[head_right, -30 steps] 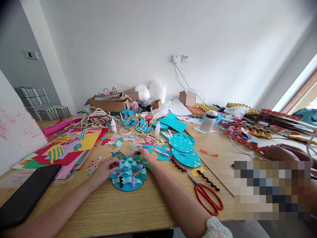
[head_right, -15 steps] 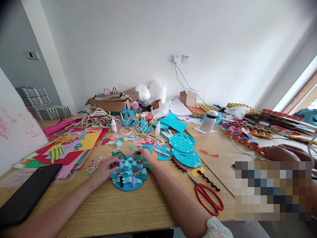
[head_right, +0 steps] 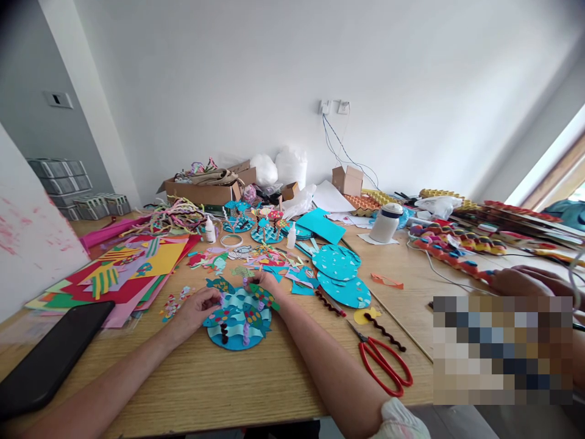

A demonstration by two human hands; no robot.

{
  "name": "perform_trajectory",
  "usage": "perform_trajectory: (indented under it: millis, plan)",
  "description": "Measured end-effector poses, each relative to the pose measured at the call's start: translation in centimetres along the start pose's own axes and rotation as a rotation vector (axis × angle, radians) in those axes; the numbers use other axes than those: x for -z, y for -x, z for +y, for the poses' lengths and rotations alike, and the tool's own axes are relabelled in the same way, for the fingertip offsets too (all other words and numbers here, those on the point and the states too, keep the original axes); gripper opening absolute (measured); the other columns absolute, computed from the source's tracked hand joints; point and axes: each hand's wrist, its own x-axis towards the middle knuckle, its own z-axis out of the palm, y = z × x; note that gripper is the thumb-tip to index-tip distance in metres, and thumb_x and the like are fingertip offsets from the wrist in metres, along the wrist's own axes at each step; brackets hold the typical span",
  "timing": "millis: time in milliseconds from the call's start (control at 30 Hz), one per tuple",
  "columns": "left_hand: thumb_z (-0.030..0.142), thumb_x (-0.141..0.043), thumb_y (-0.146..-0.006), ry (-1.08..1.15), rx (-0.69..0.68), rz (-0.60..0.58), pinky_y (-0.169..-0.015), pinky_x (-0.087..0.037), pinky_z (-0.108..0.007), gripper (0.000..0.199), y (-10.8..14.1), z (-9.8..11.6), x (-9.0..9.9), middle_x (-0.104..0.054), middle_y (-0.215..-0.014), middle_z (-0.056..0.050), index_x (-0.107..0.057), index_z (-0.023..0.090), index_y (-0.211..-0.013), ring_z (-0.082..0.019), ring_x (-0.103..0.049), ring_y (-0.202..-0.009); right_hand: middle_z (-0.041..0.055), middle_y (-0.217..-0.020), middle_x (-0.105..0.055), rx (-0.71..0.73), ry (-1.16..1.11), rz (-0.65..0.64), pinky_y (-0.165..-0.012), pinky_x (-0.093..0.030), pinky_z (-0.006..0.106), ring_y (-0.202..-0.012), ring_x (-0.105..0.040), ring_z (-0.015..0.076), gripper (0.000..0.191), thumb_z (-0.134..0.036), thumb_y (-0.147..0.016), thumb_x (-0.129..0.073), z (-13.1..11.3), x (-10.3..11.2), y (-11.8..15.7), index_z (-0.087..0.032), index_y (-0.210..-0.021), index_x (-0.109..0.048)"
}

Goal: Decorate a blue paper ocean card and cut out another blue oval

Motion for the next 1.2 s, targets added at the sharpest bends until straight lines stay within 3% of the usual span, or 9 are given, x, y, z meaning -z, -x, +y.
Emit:
perform_trajectory:
  millis: [1200]
  plan:
    - [0.015, -0.055, -0.067, 0.009, -0.006, 0.010, -0.060, -0.040, -0.026, 0.008, -0.06, -0.48, -0.15, -0.052, -0.071, 0.001, -0.060, 0.019, -0.072, -0.015, -0.050, -0.065, -0.0007, -0.057, -0.059, 0.020, -0.026, -0.014, -0.053, -0.039, 0.023, -0.054, -0.050, 0.0124, 0.017, -0.032, -0.057, -0.065, 0.12, -0.07, -0.11, -0.016, -0.061, -0.065]
